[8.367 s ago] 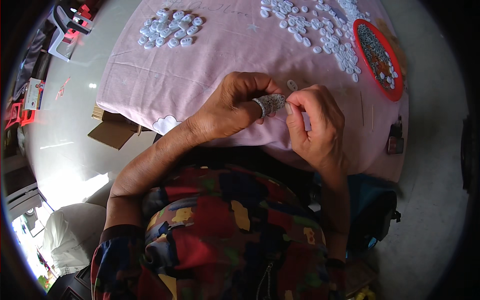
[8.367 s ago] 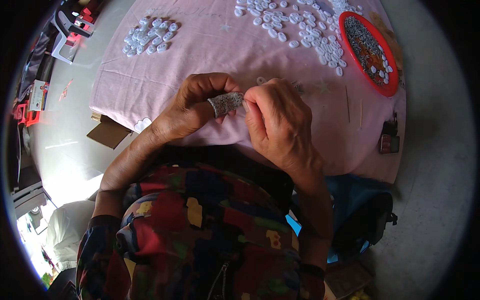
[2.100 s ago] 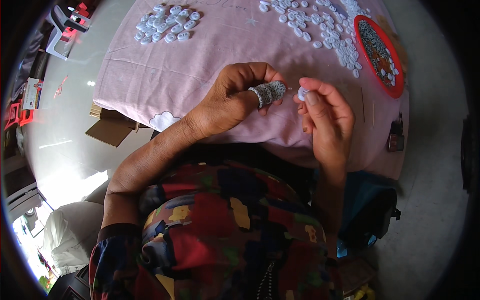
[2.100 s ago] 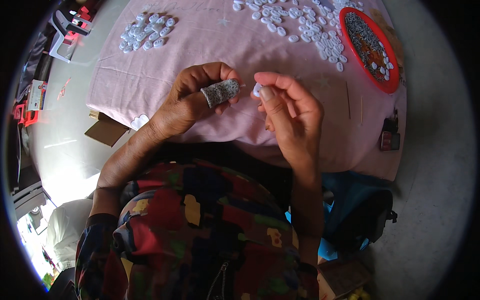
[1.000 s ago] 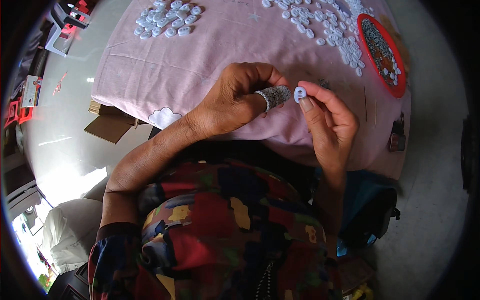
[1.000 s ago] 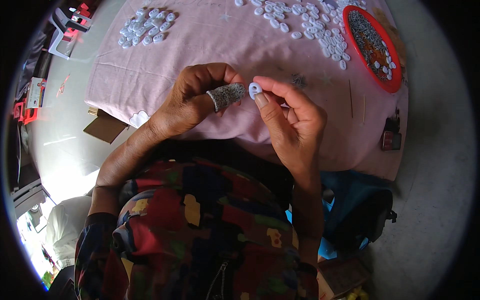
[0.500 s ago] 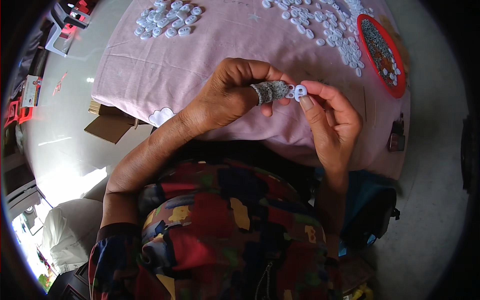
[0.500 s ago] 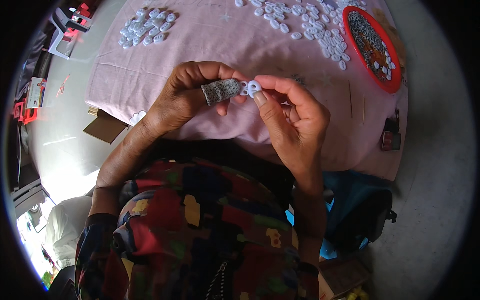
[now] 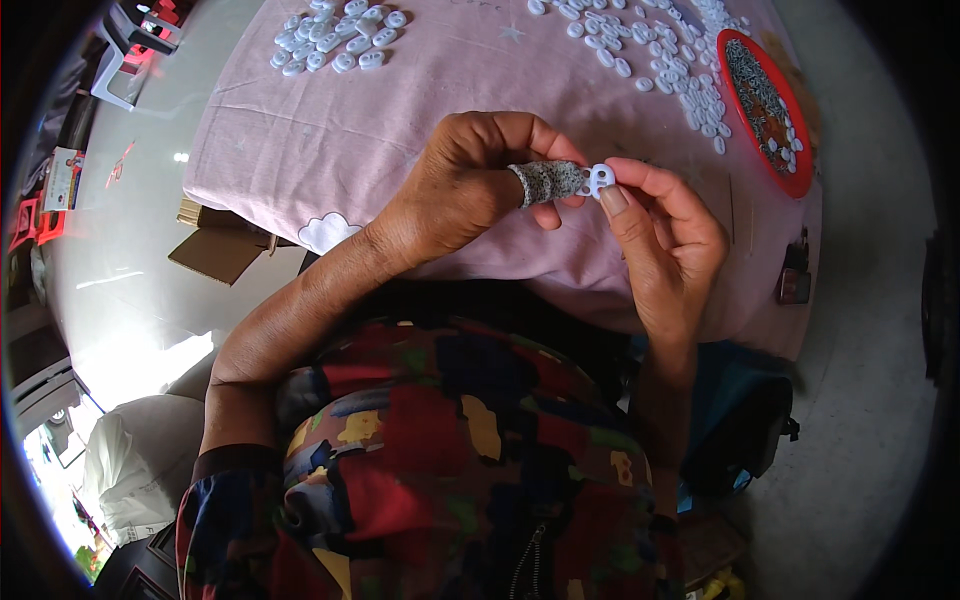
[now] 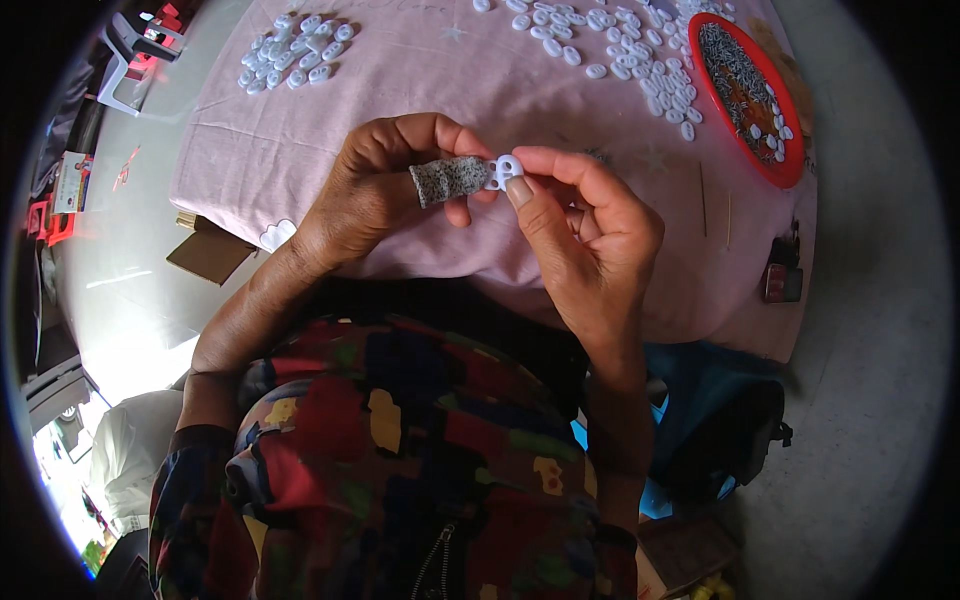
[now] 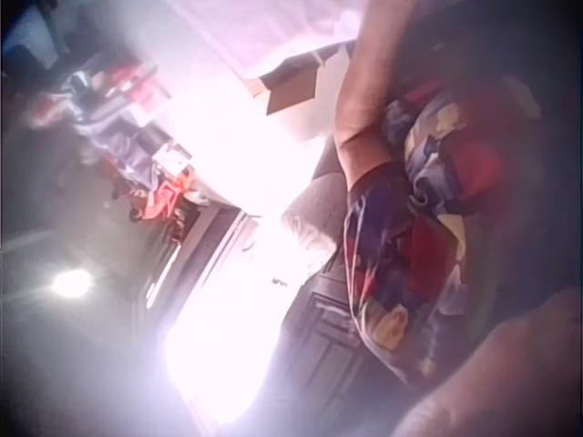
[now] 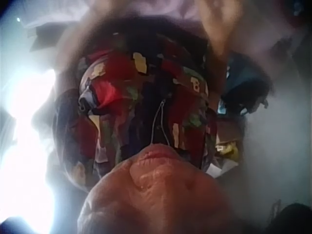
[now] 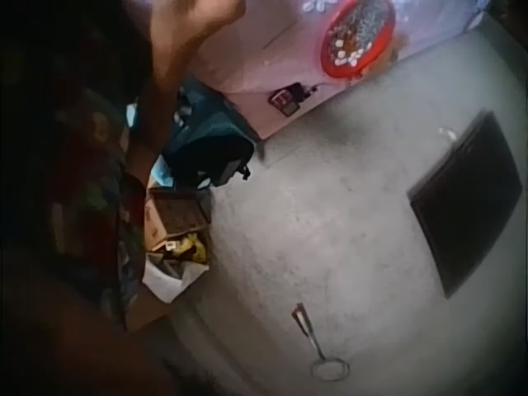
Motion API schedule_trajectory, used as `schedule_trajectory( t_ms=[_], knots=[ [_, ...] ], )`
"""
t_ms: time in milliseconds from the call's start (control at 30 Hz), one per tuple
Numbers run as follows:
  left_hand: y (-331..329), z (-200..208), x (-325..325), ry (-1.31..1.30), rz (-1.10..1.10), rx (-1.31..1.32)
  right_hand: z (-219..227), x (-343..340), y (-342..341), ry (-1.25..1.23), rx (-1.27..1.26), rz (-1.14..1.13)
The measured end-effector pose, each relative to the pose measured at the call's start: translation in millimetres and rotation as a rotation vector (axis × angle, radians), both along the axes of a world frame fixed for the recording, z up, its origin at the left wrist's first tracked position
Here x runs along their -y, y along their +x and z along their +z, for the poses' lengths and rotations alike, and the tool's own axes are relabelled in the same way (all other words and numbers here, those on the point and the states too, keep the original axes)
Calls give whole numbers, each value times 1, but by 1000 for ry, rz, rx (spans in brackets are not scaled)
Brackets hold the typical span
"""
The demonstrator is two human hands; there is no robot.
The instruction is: The person assembles plastic cord locks by inserting small metal pins into plastic components by hand and then arranges the plastic pieces on the table.
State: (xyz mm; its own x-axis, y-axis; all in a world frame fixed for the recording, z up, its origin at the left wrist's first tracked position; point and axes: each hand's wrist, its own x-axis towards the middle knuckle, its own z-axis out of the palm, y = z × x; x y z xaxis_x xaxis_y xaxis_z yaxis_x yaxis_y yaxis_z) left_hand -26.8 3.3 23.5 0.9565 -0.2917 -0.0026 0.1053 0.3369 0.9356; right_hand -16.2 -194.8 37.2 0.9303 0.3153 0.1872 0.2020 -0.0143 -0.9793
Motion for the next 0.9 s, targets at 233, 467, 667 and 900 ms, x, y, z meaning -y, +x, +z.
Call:
schedule_trajectory(
  t_ms=[233,467,667,900],
  knots=[
    [-1,-2,-2,15,16,33,2,-2,0,-11,13,14],
    [-3,2,3,-22,57,23,2,-5,-3,-27,28,-27],
    [0,0,2,-15,72,-31,-1,-9,1,-88,75,-54],
    [6,0,-2,-102,-20,-205,-4,-5,0,-170,166,-22]
  ],
)
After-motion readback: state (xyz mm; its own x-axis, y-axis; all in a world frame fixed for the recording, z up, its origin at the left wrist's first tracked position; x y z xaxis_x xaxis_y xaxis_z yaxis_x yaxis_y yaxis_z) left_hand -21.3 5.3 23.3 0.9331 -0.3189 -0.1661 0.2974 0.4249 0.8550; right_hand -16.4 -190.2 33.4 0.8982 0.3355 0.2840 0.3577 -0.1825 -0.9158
